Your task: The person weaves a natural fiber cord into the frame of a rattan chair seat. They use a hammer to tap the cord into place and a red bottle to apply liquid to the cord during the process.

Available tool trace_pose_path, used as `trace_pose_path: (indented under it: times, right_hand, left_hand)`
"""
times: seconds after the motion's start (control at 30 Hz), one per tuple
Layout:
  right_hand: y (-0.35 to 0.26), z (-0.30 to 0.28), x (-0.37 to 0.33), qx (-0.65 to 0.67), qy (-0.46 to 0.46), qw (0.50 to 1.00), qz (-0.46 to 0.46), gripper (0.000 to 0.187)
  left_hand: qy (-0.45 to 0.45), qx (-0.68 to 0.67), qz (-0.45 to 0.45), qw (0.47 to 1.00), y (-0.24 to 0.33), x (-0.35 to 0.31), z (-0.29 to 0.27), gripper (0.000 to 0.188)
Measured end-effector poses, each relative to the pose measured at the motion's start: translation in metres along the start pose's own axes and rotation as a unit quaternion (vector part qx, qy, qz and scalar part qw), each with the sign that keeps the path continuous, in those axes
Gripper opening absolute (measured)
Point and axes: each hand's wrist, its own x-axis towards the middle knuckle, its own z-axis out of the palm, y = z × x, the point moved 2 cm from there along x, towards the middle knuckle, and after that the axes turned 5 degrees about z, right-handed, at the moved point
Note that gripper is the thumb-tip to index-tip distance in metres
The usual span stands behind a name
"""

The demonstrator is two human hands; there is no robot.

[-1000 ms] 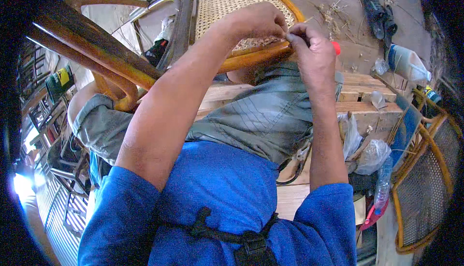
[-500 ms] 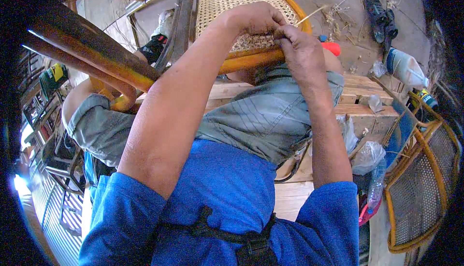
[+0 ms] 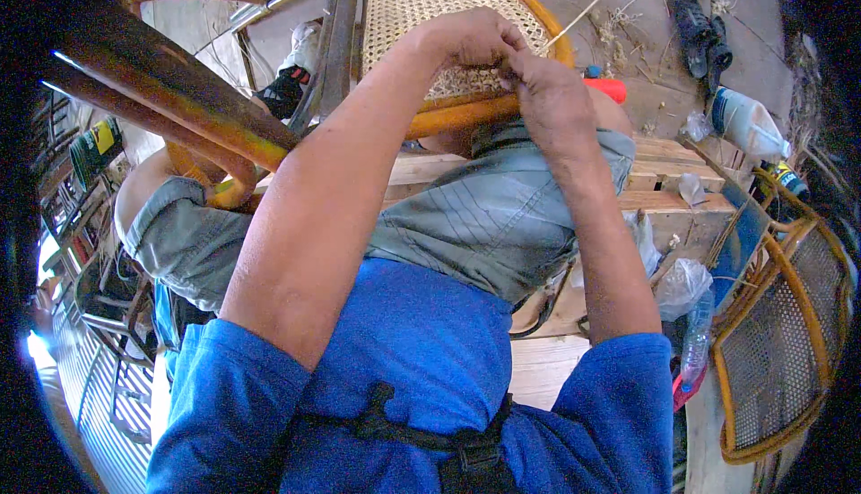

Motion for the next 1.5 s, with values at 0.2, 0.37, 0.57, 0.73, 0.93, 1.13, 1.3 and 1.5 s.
trace_pose_path:
  times: [0.2,0.37,0.57,0.73,0.93,1.13,1.3,1.5]
  right_hand:
    - [-0.004,0.006,-0.003,0.019,0.042,0.999,0.026,0.011]
    - [-0.014,0.009,-0.006,-0.011,0.102,0.994,0.045,0.014]
    - [-0.006,0.024,-0.019,0.133,0.166,0.973,0.085,0.014]
    - [-0.02,0.019,-0.012,-0.017,0.173,0.984,0.047,0.012]
    - [-0.031,0.024,-0.007,-0.157,0.17,0.968,0.099,0.012]
    - [-0.021,0.029,-0.003,-0.203,0.194,0.955,0.097,0.012]
    - [-0.021,0.025,-0.003,-0.163,0.132,0.976,0.05,0.015]
    - [-0.005,0.01,-0.003,-0.106,0.047,0.993,-0.002,0.013]
  left_hand:
    - [0.07,0.037,0.025,0.997,-0.004,0.003,-0.004,0.021]
    - [0.359,-0.136,0.043,0.922,0.028,-0.026,-0.01,0.027]
    - [0.315,-0.12,0.157,0.928,0.095,-0.114,0.004,0.023]
    - [0.141,-0.117,0.16,0.97,0.069,-0.204,0.042,0.02]
    - [0.063,-0.113,0.088,0.988,0.026,-0.244,0.048,0.022]
    - [0.058,-0.13,0.086,0.986,0.013,-0.244,0.048,0.023]
    - [0.044,-0.134,0.092,0.986,0.013,-0.244,0.047,0.025]
    - [0.039,-0.126,0.104,0.986,0.01,-0.241,0.048,0.025]
